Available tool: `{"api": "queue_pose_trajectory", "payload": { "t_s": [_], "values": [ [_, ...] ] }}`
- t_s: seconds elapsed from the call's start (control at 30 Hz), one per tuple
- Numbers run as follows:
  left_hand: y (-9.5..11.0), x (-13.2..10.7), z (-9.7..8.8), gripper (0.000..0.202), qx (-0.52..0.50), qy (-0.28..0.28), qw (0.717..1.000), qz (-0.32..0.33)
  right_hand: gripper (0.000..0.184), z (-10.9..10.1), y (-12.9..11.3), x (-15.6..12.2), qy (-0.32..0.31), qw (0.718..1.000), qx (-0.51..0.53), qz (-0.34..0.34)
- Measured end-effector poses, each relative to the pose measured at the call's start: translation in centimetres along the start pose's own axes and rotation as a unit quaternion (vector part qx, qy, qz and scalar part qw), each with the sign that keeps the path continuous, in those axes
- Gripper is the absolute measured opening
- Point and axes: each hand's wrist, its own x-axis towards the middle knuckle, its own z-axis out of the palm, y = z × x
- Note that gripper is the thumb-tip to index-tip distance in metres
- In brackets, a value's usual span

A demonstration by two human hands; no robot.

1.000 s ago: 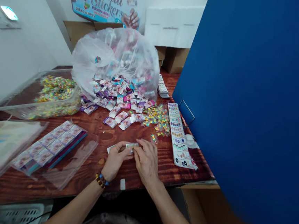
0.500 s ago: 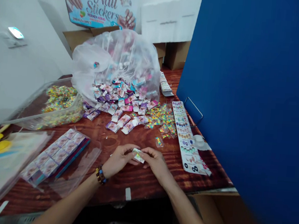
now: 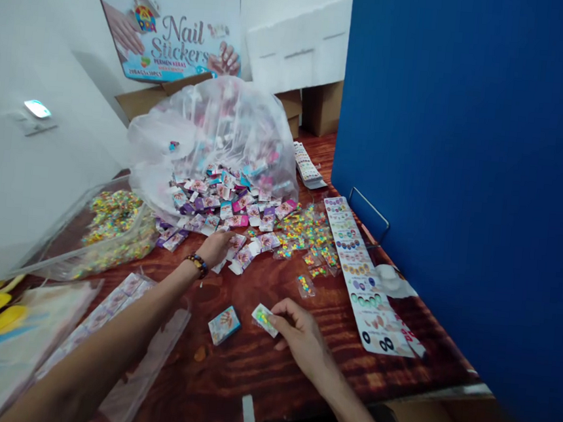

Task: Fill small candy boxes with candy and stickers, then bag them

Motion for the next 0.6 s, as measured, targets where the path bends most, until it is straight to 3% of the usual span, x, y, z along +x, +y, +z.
{"api": "queue_pose_trajectory", "payload": {
  "t_s": [0.07, 0.17, 0.33, 0.43, 0.6],
  "values": [
    [0.3, 0.5, 0.4, 0.028, 0.025, -0.001, 1.0, -0.013, 0.024, -0.2, 0.4, 0.0, -0.002, 1.0, -0.014, -0.007],
    [0.9, 0.3, 0.5, 0.042, 0.051, -0.002, 0.999, 0.001, 0.024, -0.4, 0.8, 0.1, -0.006, 1.0, -0.029, -0.011],
    [0.8, -0.6, 0.1, 0.062, 0.085, -0.061, 0.986, 0.13, 0.025, -0.3, 0.8, 0.0, -0.009, 0.999, -0.044, -0.024],
    [0.3, -0.6, -0.2, 0.058, 0.115, -0.094, 0.97, 0.192, 0.026, 0.0, 0.4, -0.1, -0.015, 0.999, -0.035, -0.013],
    [0.1, -1.3, -1.4, 0.039, 0.113, -0.077, 0.969, 0.207, 0.029, 0.3, 0.1, -0.3, 0.001, 1.0, -0.031, 0.001]
  ]
}}
